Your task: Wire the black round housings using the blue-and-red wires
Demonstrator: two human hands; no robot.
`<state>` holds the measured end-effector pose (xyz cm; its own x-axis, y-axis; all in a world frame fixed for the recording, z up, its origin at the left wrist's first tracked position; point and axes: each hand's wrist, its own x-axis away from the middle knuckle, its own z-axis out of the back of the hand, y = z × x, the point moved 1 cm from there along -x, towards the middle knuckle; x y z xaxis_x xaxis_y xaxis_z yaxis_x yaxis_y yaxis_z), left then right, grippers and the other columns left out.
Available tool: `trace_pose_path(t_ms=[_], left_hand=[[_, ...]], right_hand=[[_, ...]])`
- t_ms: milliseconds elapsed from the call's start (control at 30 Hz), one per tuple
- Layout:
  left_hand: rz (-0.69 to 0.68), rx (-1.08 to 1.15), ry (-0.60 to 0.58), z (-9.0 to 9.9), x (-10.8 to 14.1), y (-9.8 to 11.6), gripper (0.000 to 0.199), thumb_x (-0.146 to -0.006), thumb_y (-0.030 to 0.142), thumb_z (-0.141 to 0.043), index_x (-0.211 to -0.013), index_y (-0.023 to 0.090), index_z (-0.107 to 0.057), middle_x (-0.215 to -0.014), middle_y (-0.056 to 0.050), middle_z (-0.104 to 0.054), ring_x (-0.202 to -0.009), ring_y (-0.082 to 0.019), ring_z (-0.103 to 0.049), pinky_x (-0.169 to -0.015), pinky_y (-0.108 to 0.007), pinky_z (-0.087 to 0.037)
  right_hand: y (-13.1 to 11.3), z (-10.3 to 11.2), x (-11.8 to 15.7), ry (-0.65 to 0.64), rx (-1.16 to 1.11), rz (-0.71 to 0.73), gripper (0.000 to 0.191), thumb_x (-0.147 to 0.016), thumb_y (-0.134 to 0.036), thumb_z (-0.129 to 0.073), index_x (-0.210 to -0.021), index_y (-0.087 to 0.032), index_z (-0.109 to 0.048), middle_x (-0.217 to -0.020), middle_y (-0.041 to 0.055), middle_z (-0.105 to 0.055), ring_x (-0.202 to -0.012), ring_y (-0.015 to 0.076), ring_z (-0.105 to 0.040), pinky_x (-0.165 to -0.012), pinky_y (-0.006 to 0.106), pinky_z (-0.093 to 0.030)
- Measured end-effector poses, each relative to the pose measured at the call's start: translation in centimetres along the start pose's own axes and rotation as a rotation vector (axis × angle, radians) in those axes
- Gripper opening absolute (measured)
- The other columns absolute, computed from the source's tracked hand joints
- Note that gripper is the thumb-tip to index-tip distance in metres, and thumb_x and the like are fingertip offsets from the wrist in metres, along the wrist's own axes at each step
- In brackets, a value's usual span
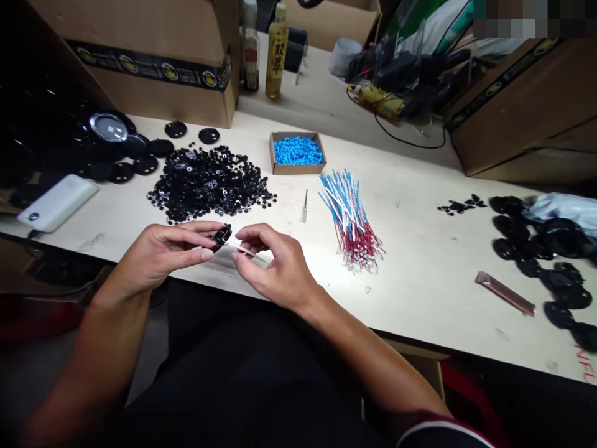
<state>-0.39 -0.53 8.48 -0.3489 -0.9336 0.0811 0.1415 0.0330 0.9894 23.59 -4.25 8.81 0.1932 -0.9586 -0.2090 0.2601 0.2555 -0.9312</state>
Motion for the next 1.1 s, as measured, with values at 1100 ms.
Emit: trace_pose_path(t_ms=[1100], left_hand=[[-0.040,-0.040,0.021,-0.6,0.3,0.0,0.027,-0.075,0.038,-0.097,-0.100,0.031,-0.090,-0.134,-0.005,-0.078,-0.136,-0.032,-0.067,-0.118,-0.039,-0.052]], right_hand=[[-2.3,-0.7,-0.2,-0.012,0.186,0.155,0.010,-0.090,-0.009,-0.069,-0.090,-0.018,-0.070,-0.080,0.0004,-0.065,-0.069,0.0132,-0.057,-0.068,0.030,-0.047]])
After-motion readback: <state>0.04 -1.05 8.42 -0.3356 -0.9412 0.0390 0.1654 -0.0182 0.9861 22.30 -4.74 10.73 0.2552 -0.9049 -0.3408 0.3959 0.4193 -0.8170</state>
